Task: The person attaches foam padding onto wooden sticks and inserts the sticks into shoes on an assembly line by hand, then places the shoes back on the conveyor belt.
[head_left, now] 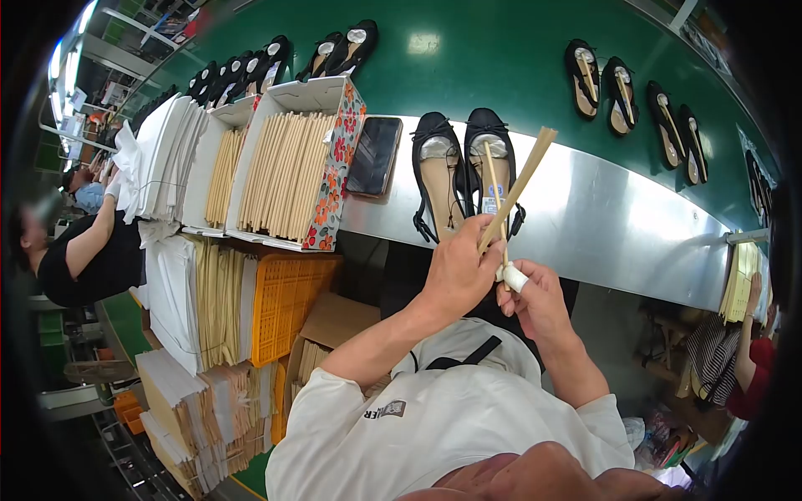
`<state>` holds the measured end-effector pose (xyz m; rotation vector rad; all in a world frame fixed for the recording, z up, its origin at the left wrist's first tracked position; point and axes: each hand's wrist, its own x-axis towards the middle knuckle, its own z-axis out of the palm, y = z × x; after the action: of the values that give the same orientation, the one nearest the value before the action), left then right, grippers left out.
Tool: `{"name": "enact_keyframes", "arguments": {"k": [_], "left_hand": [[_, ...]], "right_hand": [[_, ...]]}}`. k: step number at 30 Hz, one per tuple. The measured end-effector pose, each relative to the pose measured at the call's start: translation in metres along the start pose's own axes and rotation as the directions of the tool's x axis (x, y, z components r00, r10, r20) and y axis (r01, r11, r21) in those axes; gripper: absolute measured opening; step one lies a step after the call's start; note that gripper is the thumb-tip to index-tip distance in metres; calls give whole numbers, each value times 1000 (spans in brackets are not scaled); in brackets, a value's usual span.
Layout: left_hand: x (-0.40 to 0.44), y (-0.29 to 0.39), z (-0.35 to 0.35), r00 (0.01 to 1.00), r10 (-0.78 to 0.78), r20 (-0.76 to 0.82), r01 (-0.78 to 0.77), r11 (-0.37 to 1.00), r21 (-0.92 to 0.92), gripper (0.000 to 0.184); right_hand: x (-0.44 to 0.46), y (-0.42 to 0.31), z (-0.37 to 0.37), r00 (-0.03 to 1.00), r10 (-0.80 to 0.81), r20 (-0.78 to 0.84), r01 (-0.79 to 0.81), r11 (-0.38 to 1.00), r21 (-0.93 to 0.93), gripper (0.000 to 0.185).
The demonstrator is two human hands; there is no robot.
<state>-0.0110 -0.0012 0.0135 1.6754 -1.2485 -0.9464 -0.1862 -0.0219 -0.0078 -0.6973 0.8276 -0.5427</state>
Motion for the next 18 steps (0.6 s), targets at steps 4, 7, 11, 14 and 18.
{"name": "enact_keyframes", "arguments": {"k": [4, 7, 11, 14, 18], "left_hand": [[2, -2, -1, 999, -42, 16, 43, 997, -56, 34], [5, 2, -3, 998, -27, 59, 32, 996, -86, 22], [16, -30, 2, 989, -28, 143, 49, 987, -151, 21], [19, -32, 13, 996, 50, -79, -46, 998, 53, 20], [18, -23, 15, 995, -63, -80, 54, 993, -102, 20]], "right_hand": [[9, 3, 0, 999, -32, 8, 32, 999, 28, 16], [15, 3, 5, 995, -94, -18, 94, 995, -32, 19], [32, 16, -3, 988, -155, 24, 156, 983, -92, 27], [38, 16, -15, 990, -141, 22, 142, 980, -136, 19], [33, 11, -19, 990, -127, 66, 133, 986, -99, 17]]}}
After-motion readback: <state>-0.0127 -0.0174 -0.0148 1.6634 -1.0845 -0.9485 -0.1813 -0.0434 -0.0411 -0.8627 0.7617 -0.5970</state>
